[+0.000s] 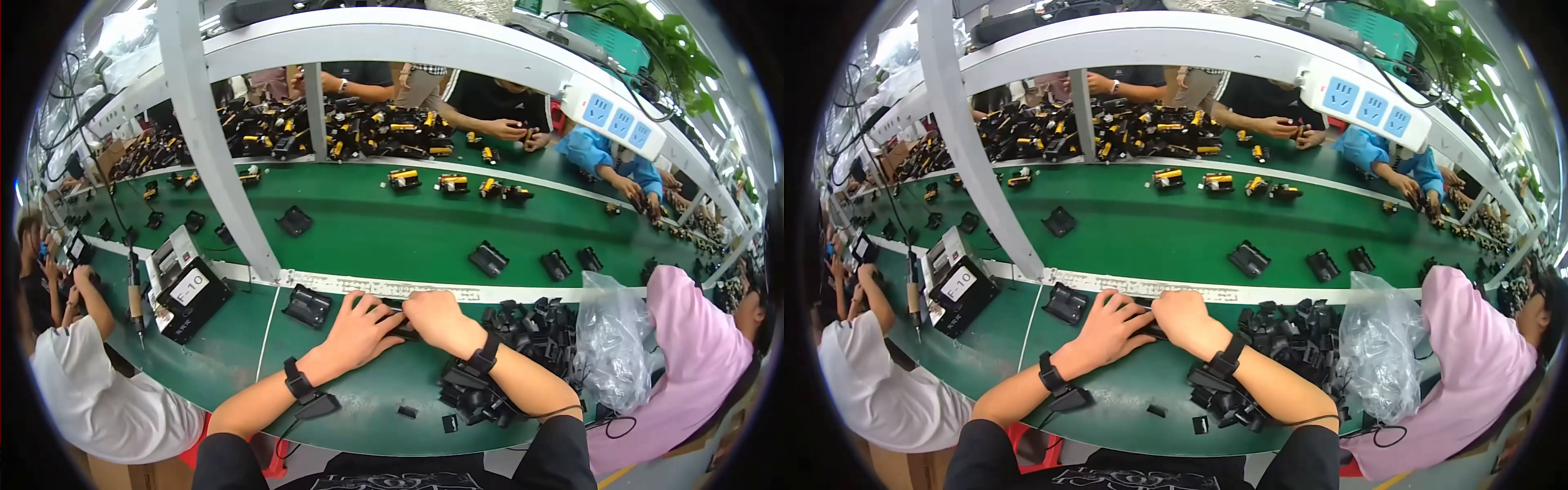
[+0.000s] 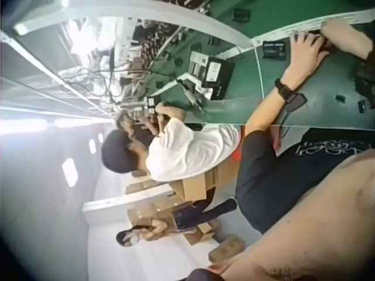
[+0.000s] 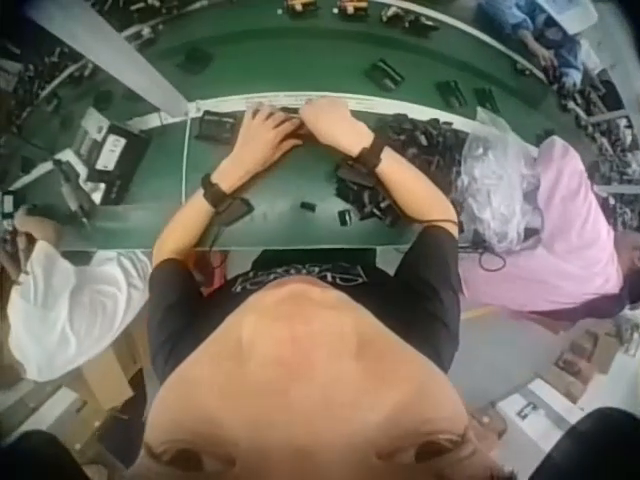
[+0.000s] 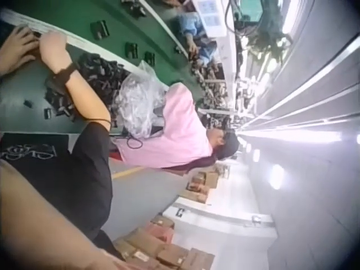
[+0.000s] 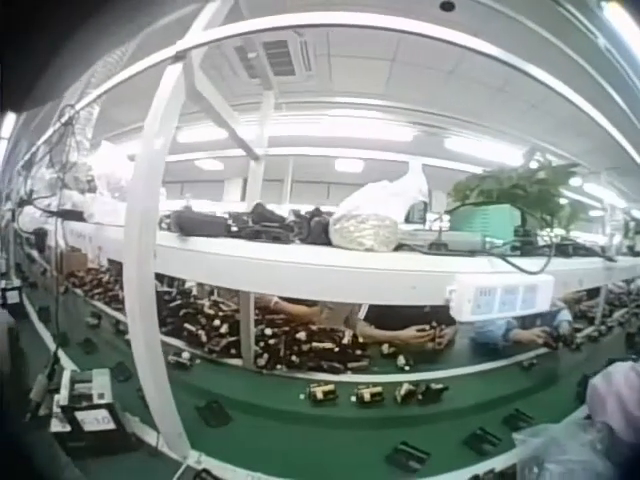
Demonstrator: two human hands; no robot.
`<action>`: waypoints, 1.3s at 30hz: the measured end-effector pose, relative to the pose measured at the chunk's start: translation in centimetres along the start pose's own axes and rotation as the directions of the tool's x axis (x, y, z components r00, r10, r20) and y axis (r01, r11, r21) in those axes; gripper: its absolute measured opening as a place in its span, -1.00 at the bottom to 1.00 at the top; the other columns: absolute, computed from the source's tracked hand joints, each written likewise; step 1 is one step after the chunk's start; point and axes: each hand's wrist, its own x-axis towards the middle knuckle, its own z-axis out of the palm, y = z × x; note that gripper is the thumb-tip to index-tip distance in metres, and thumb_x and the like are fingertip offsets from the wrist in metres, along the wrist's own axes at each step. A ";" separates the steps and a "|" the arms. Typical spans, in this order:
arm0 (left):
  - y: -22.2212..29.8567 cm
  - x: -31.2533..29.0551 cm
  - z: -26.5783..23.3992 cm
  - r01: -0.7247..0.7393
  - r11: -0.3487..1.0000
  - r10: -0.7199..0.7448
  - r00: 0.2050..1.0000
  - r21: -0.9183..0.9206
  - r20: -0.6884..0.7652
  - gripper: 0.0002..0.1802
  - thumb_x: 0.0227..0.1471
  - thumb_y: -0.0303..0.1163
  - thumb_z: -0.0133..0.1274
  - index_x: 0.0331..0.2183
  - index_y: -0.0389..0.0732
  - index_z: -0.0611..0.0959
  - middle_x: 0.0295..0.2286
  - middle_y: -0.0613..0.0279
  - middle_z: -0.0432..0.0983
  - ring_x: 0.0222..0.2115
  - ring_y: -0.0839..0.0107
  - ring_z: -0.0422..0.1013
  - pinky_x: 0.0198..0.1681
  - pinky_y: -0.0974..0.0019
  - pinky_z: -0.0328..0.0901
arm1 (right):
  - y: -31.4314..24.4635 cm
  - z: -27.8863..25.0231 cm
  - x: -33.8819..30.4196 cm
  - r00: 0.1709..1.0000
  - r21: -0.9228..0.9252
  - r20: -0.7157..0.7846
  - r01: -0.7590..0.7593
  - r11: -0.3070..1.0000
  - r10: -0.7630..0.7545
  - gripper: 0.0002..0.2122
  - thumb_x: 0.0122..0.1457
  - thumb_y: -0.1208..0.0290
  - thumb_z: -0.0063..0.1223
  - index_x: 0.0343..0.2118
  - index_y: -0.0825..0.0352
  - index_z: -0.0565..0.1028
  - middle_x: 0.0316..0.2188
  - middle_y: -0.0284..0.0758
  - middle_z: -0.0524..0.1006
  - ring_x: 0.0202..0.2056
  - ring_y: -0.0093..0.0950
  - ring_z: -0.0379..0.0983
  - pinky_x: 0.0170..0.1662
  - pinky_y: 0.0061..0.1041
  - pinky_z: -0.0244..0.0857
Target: Assembling small black plastic electronic components on a production line.
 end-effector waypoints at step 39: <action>-7.1 6.2 -1.6 0.114 0.911 -0.201 0.962 0.397 0.186 -0.76 -0.03 -0.39 0.20 -0.23 -0.10 0.75 -0.24 0.19 0.66 -0.06 0.19 0.50 0.16 -0.14 0.22 | 7.4 -2.1 -10.9 0.954 0.087 -0.010 -0.298 0.951 0.300 -0.82 0.06 0.55 0.30 -0.26 0.31 0.57 -0.37 -0.24 0.57 -0.19 -0.17 0.51 -0.13 -0.15 0.41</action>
